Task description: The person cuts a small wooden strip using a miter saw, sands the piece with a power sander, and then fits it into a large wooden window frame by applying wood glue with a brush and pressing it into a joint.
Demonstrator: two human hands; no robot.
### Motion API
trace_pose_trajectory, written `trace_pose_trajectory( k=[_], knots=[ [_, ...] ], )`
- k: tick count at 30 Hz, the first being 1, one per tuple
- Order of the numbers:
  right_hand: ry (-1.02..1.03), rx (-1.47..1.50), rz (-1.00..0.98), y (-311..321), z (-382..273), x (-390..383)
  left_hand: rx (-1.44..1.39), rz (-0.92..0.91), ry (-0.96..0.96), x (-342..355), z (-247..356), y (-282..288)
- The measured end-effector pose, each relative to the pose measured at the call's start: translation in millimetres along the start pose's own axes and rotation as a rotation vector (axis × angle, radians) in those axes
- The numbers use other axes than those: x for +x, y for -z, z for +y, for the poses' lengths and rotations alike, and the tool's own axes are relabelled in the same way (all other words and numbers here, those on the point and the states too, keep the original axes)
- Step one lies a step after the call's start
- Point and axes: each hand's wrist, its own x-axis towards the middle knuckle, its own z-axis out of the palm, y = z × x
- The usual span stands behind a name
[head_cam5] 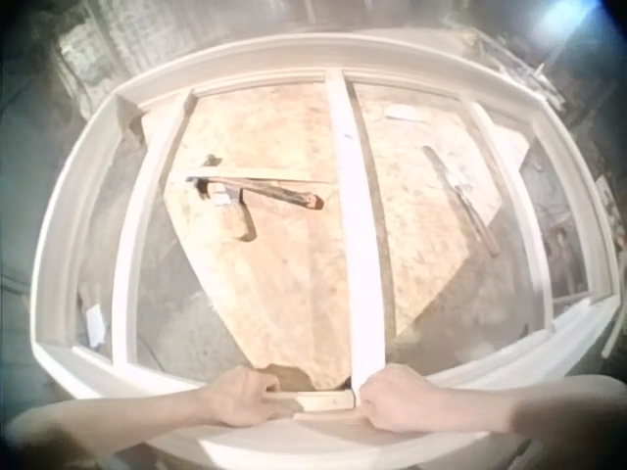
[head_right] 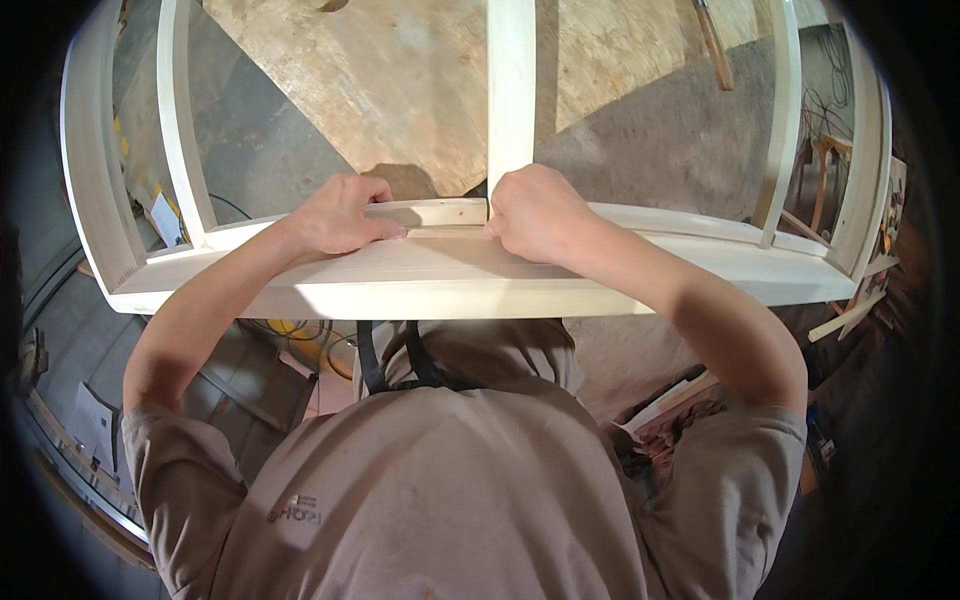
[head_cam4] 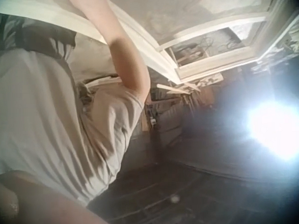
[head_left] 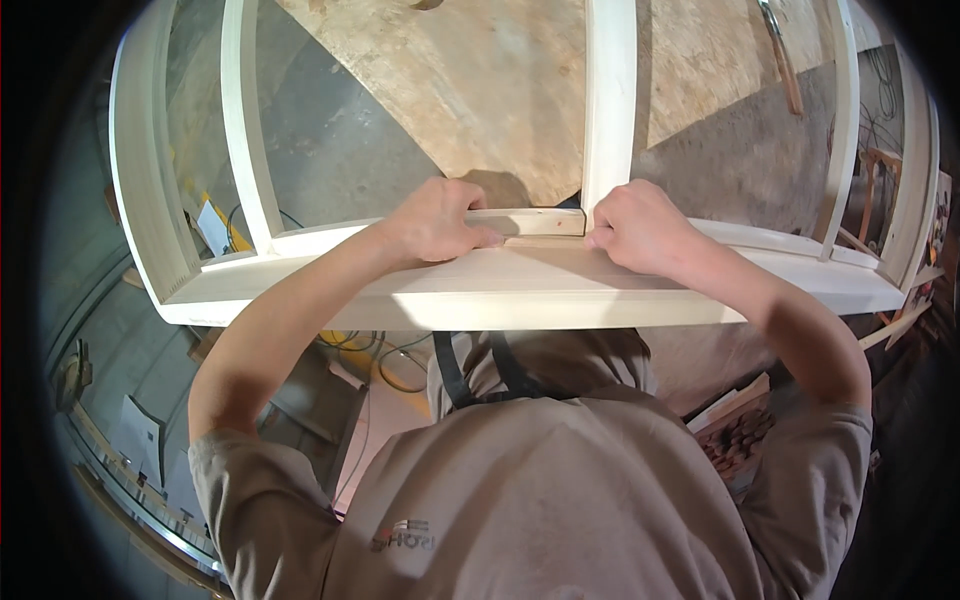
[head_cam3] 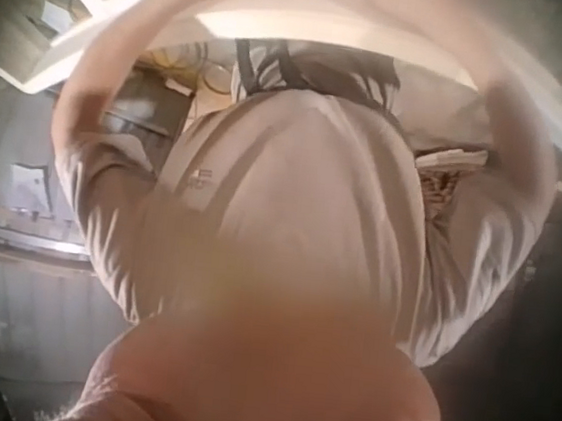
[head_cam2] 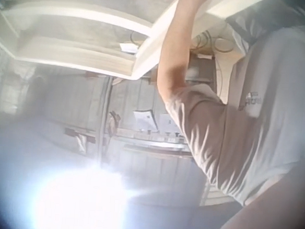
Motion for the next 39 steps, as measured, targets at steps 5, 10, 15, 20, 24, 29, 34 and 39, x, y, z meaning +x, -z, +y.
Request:
trace_pose_trajectory(
  k=[5, 10, 15, 20, 24, 29, 34, 39],
  knots=[
    [-0.026, 0.151, -0.021, -2, 4, 0, -0.046, -0.045, 0.035, 2, -1, 6],
    [-0.157, 0.292, -0.177, 13, 14, -8, -0.1, -0.13, -0.019, 2, -6, 13],
    [0.226, -0.029, 0.092, 2, 15, -11, -0.056, -0.143, 0.026, 0, 8, 11],
    [0.478, -0.206, 0.033, 7, 15, 5, -0.171, -0.206, -0.064, 9, -22, 8],
    [0.515, -0.098, -0.001, 8, 22, 5, -0.505, -0.153, -0.129, 20, -49, 7],
    [0.572, -0.231, 0.027, 4, 22, -3, -0.221, -0.285, -0.109, 8, -24, 18],
    [0.709, -0.22, 0.133, 6, 22, -2, -0.1, -0.061, -0.193, 15, -23, 1],
    [0.679, -0.223, 0.159, -2, 28, -4, -0.136, -0.06, -0.12, 13, -15, -2]
  ],
)
